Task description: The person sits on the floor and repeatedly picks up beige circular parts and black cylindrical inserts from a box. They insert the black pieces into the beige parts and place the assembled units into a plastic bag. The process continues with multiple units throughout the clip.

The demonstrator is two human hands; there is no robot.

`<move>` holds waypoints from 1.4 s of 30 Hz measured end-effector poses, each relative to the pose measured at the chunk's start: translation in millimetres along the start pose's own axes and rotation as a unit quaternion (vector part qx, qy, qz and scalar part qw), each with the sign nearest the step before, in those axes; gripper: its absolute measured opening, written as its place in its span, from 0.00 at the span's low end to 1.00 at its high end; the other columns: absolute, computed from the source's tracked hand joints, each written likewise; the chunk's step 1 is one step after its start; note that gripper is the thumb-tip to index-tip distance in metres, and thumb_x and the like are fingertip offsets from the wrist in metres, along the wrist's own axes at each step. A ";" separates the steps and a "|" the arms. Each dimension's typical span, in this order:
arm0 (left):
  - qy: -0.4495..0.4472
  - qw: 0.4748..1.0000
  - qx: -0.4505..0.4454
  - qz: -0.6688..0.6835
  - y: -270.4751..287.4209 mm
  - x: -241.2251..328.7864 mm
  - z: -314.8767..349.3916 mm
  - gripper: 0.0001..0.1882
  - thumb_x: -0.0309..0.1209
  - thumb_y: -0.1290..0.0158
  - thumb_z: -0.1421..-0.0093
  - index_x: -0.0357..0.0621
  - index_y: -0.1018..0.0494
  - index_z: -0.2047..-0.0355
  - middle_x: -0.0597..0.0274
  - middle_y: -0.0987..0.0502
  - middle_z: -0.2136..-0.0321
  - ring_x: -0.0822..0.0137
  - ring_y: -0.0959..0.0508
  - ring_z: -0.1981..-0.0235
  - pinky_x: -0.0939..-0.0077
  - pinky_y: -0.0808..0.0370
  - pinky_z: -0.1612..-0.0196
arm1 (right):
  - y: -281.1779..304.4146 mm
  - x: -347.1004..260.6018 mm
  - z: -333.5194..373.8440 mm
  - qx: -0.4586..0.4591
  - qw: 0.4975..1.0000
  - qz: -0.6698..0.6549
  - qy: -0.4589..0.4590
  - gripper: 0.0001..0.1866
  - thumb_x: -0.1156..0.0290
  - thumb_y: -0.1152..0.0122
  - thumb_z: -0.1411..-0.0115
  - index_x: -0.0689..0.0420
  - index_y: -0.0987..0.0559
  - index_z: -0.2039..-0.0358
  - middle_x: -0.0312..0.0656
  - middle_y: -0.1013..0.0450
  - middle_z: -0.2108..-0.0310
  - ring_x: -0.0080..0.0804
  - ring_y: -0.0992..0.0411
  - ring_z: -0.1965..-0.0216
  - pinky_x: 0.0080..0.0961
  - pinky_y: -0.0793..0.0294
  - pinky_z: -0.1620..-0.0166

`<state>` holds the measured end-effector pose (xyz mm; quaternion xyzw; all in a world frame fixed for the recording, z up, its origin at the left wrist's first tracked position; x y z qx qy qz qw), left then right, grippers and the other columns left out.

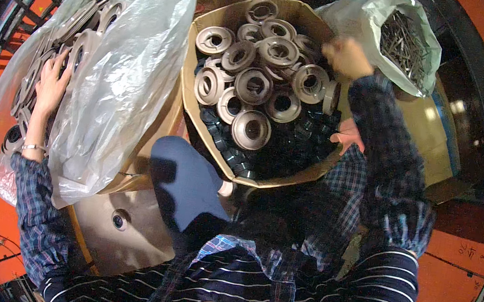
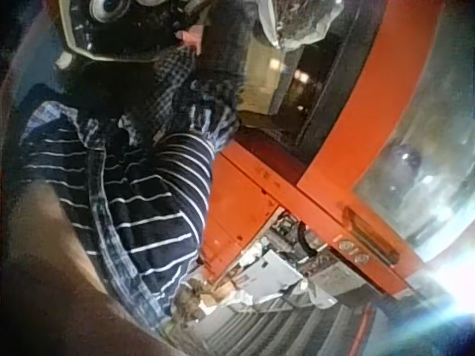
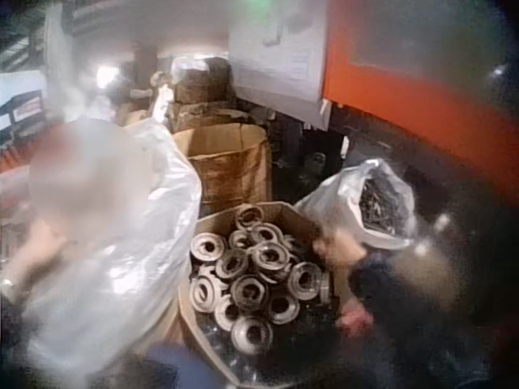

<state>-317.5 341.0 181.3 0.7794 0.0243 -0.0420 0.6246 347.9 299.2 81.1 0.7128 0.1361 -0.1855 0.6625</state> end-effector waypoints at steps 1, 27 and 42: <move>-0.043 0.999 -0.006 0.002 1.8 2.7 -1.0 0.28 0.49 0.52 0.37 0.60 0.34 0.37 0.58 0.34 0.42 0.56 0.37 0.37 0.62 0.41 0.37 | -23.8 29.1 16.3 -0.072 0.997 0.014 -0.039 0.21 0.54 0.37 0.41 0.62 0.17 0.62 0.54 0.21 0.69 0.44 0.22 0.69 0.40 0.24 0.60; 0.238 0.433 -0.299 0.816 -112.3 351.6 294.6 0.18 0.27 0.49 0.36 0.39 0.32 0.46 0.58 0.23 0.56 0.64 0.20 0.56 0.66 0.22 0.53 | -152.5 14.7 159.2 -0.188 0.927 -0.309 -0.098 0.21 0.53 0.43 0.36 0.62 0.21 0.63 0.45 0.20 0.71 0.35 0.21 0.68 0.34 0.23 0.64; 0.249 0.330 -0.284 0.865 -100.8 337.1 293.0 0.17 0.28 0.50 0.34 0.34 0.30 0.47 0.56 0.23 0.52 0.68 0.22 0.52 0.74 0.26 0.48 | -108.9 -8.4 150.0 0.062 0.982 -0.127 0.121 0.14 0.72 0.44 0.39 0.62 0.23 0.53 0.57 0.22 0.65 0.47 0.21 0.66 0.39 0.23 0.65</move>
Point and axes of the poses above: each hand's wrist, its own z-axis away from the middle knuckle, its own y-axis out of the back of the hand, x = y × z, the point moved 4 cm from there along -z, towards the middle knuckle
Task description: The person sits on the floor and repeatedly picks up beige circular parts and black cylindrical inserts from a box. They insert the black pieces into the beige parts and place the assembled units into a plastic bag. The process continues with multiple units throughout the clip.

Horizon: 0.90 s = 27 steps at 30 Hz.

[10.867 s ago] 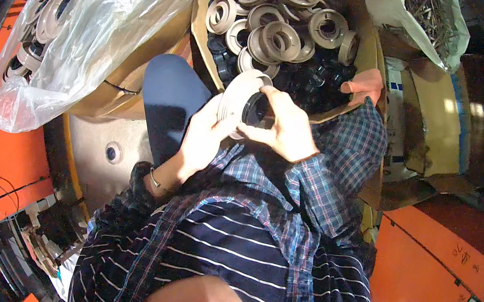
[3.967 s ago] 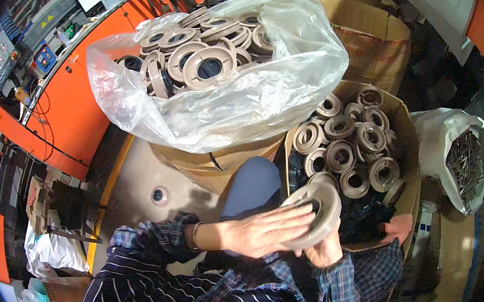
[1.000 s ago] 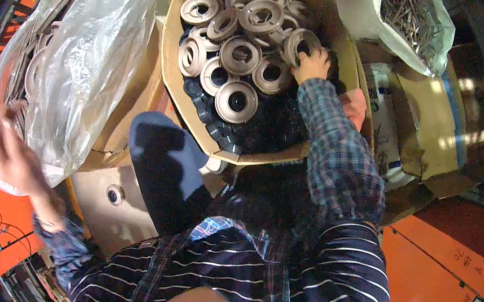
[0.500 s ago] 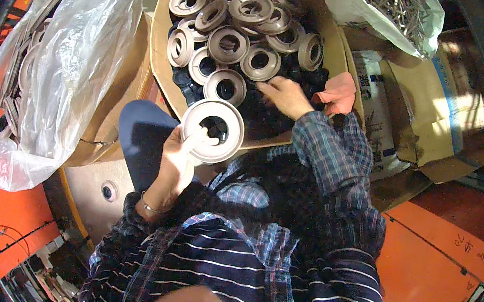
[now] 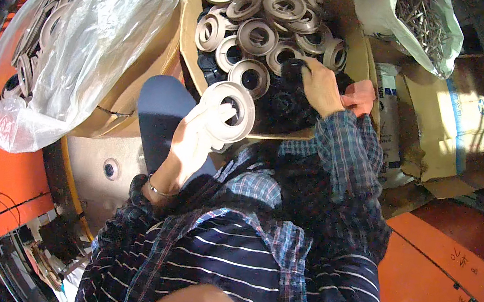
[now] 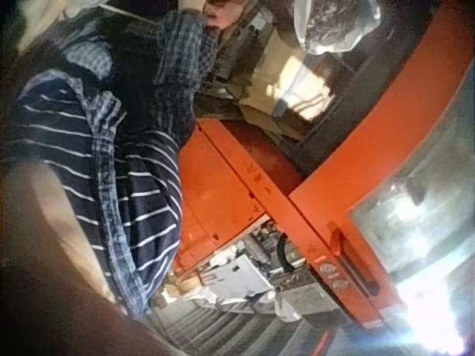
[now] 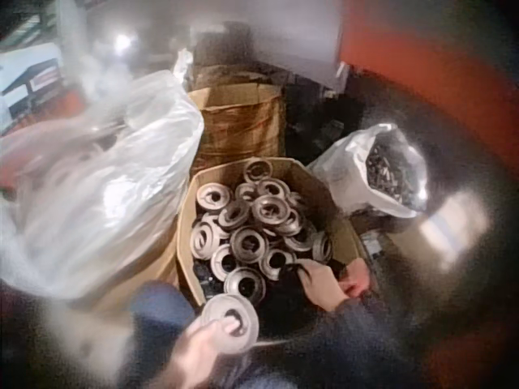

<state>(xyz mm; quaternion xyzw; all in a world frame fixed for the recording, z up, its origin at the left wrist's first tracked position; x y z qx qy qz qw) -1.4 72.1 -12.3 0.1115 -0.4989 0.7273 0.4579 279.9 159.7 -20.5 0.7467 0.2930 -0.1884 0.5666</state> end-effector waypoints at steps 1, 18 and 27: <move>-0.013 0.999 -0.024 0.016 -3.9 1.5 0.9 0.17 0.28 0.50 0.34 0.34 0.30 0.47 0.56 0.23 0.52 0.68 0.22 0.52 0.74 0.26 0.48 | 1.6 -15.4 14.4 -0.096 0.975 -0.152 -0.131 0.12 0.72 0.43 0.37 0.60 0.24 0.53 0.53 0.23 0.66 0.41 0.22 0.68 0.33 0.24 0.63; -0.082 0.975 -0.068 -0.195 -30.4 7.5 37.0 0.19 0.26 0.47 0.36 0.33 0.30 0.45 0.61 0.22 0.57 0.75 0.24 0.59 0.79 0.26 0.54 | 8.6 -141.8 77.4 -0.029 0.997 -0.053 0.048 0.15 0.80 0.42 0.41 0.63 0.26 0.53 0.53 0.27 0.64 0.51 0.24 0.63 0.35 0.24 0.60; -0.120 0.960 -0.065 -0.244 -35.9 3.3 43.2 0.20 0.27 0.46 0.35 0.34 0.31 0.45 0.62 0.22 0.59 0.77 0.24 0.61 0.80 0.25 0.55 | 21.5 -153.7 84.7 -0.110 0.989 -0.094 -0.007 0.34 0.59 0.30 0.45 0.64 0.32 0.44 0.54 0.25 0.59 0.44 0.22 0.62 0.32 0.22 0.57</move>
Point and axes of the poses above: each hand's wrist, its own z-axis away from the middle knuckle, its own y-axis out of the back of the hand, x = y × z, the point moved 4 cm from there along -z, towards the middle knuckle
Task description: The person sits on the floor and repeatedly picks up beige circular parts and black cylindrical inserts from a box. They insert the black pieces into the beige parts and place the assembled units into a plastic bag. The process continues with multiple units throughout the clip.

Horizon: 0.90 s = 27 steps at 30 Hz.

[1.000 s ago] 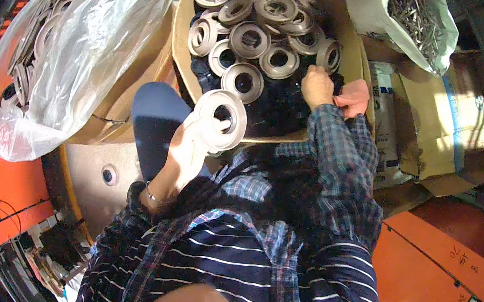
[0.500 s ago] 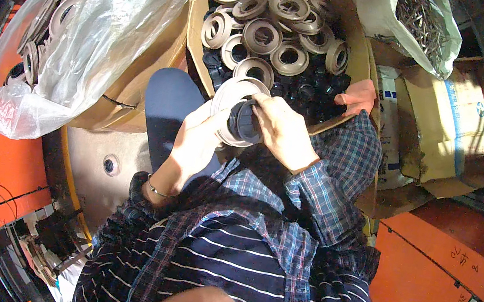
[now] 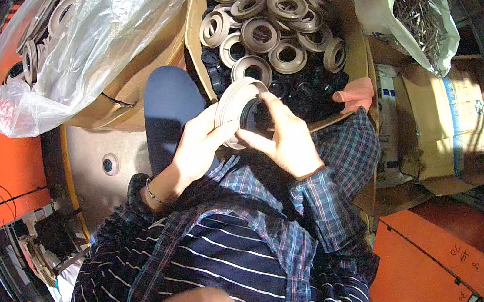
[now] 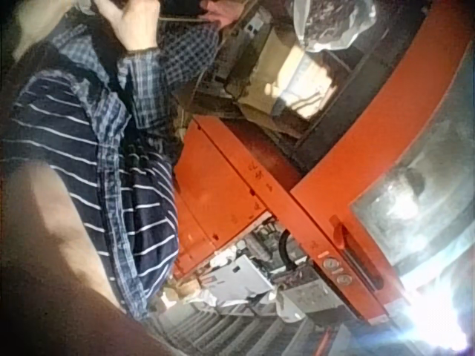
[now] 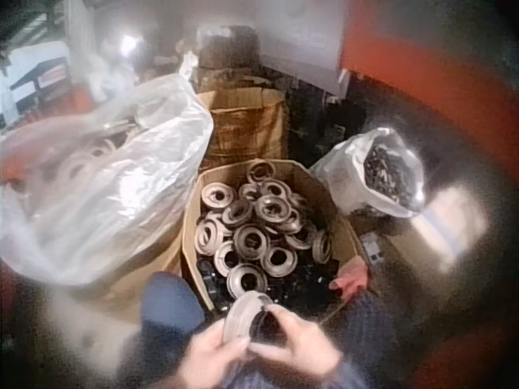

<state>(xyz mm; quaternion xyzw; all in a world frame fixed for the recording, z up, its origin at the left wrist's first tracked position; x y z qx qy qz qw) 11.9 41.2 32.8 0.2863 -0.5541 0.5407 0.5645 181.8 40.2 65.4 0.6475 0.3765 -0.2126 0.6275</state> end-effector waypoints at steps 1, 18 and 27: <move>-0.009 0.999 0.010 -0.047 -2.4 -0.4 1.6 0.21 0.28 0.45 0.36 0.34 0.31 0.44 0.59 0.22 0.59 0.75 0.24 0.61 0.77 0.24 0.56 | -0.9 1.3 -0.4 0.029 0.998 -0.058 -0.016 0.32 0.60 0.30 0.44 0.65 0.31 0.46 0.50 0.24 0.64 0.38 0.22 0.67 0.29 0.21 0.60; 0.004 1.000 0.001 0.023 -1.3 -8.4 -6.3 0.22 0.29 0.45 0.35 0.35 0.32 0.43 0.61 0.22 0.62 0.76 0.23 0.65 0.79 0.23 0.60 | -20.6 24.7 -5.5 0.051 0.998 -0.038 0.027 0.31 0.60 0.26 0.50 0.65 0.29 0.52 0.42 0.28 0.72 0.25 0.27 0.73 0.23 0.25 0.68; -0.233 0.917 -0.037 -0.323 -13.1 0.3 10.9 0.33 0.28 0.43 0.39 0.38 0.41 0.35 0.41 0.31 0.43 0.51 0.26 0.44 0.65 0.28 0.43 | -57.7 40.4 9.1 -0.045 0.739 -0.588 -0.326 0.31 0.42 0.59 0.31 0.61 0.26 0.59 0.41 0.24 0.75 0.29 0.26 0.82 0.22 0.27 0.83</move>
Point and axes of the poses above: each hand's wrist, its own z-axis away from the middle knuckle, its own y-axis out of the back of the hand, x = y × z, the point moved 4 cm from there along -z, towards the middle knuckle
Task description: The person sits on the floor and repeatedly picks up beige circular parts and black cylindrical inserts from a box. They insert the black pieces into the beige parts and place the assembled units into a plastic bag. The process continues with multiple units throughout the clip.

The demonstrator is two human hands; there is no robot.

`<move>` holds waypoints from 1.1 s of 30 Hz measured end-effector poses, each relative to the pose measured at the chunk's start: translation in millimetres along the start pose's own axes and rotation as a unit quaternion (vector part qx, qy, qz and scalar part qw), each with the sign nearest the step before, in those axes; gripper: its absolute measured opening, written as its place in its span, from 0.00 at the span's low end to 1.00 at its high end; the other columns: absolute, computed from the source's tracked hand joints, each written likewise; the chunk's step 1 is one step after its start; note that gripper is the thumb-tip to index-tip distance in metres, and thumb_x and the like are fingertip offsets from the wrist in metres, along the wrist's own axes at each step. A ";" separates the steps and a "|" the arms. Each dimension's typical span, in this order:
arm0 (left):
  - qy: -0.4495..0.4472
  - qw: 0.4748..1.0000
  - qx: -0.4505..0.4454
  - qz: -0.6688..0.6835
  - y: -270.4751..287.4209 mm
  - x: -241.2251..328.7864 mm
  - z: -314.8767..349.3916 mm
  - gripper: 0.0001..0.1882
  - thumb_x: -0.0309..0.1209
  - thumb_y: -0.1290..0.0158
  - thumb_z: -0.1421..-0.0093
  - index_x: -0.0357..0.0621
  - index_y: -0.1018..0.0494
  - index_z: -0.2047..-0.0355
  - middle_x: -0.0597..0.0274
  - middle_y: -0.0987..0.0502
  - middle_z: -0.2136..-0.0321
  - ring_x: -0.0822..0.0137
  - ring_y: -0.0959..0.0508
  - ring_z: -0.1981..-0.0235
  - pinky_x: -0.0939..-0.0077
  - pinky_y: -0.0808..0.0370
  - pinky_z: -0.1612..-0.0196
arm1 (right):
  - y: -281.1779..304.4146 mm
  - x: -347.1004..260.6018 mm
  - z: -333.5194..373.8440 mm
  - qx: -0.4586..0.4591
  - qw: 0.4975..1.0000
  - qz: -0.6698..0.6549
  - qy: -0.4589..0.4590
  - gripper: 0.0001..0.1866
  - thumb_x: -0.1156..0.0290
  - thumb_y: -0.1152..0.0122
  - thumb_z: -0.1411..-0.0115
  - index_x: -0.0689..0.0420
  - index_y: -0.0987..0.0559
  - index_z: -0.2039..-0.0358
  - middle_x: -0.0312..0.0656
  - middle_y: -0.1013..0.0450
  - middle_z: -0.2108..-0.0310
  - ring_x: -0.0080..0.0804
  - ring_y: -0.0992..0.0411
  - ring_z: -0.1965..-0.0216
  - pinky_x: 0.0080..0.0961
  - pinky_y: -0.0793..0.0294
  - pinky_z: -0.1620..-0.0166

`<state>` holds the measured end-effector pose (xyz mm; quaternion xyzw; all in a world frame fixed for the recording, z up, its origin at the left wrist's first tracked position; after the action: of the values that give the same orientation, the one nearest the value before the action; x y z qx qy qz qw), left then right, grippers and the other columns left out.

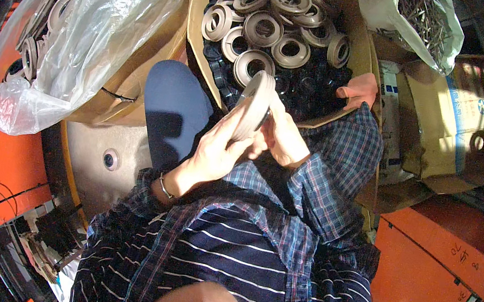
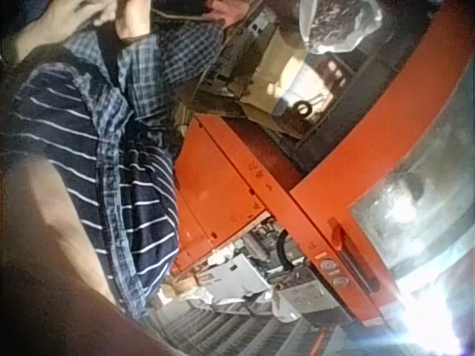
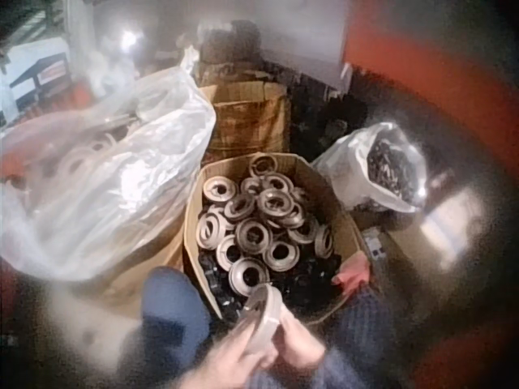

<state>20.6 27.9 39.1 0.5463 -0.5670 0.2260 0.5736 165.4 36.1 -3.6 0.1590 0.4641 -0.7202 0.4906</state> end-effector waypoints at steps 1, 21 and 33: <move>0.140 0.988 -0.041 0.054 -2.8 -13.0 -0.3 0.32 0.27 0.43 0.39 0.38 0.40 0.36 0.42 0.29 0.44 0.55 0.24 0.45 0.66 0.27 0.44 | 4.2 0.7 0.6 -0.004 0.998 0.032 -0.059 0.28 0.45 0.49 0.33 0.63 0.27 0.57 0.41 0.24 0.77 0.29 0.27 0.84 0.23 0.28 0.83; -0.227 0.962 -0.116 -0.095 43.4 2.9 -0.6 0.34 0.24 0.37 0.49 0.29 0.34 0.42 0.38 0.35 0.39 0.44 0.38 0.35 0.53 0.38 0.33 | 6.7 -0.9 -21.1 -0.187 0.974 -0.072 -0.103 0.38 0.34 0.61 0.35 0.61 0.25 0.56 0.45 0.23 0.77 0.33 0.26 0.86 0.24 0.25 0.83; -0.149 0.813 0.341 -0.448 333.9 95.9 -81.5 0.15 0.24 0.46 0.36 0.31 0.25 0.50 0.50 0.22 0.52 0.66 0.21 0.54 0.74 0.25 0.50 | 136.7 -40.1 -214.6 0.156 0.499 0.850 0.060 0.25 0.64 0.37 0.45 0.54 0.29 0.47 0.48 0.30 0.48 0.49 0.25 0.53 0.44 0.24 0.53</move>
<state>-215.6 165.8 268.3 0.9272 -0.2247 0.0394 0.2971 252.4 223.5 -157.5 0.5937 0.0134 -0.0049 0.8045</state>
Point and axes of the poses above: each hand's wrist, its own z-axis away from the middle knuckle, its own y-axis out of the back of the hand, x = y × z, the point moved 4 cm from there along -z, towards the middle knuckle
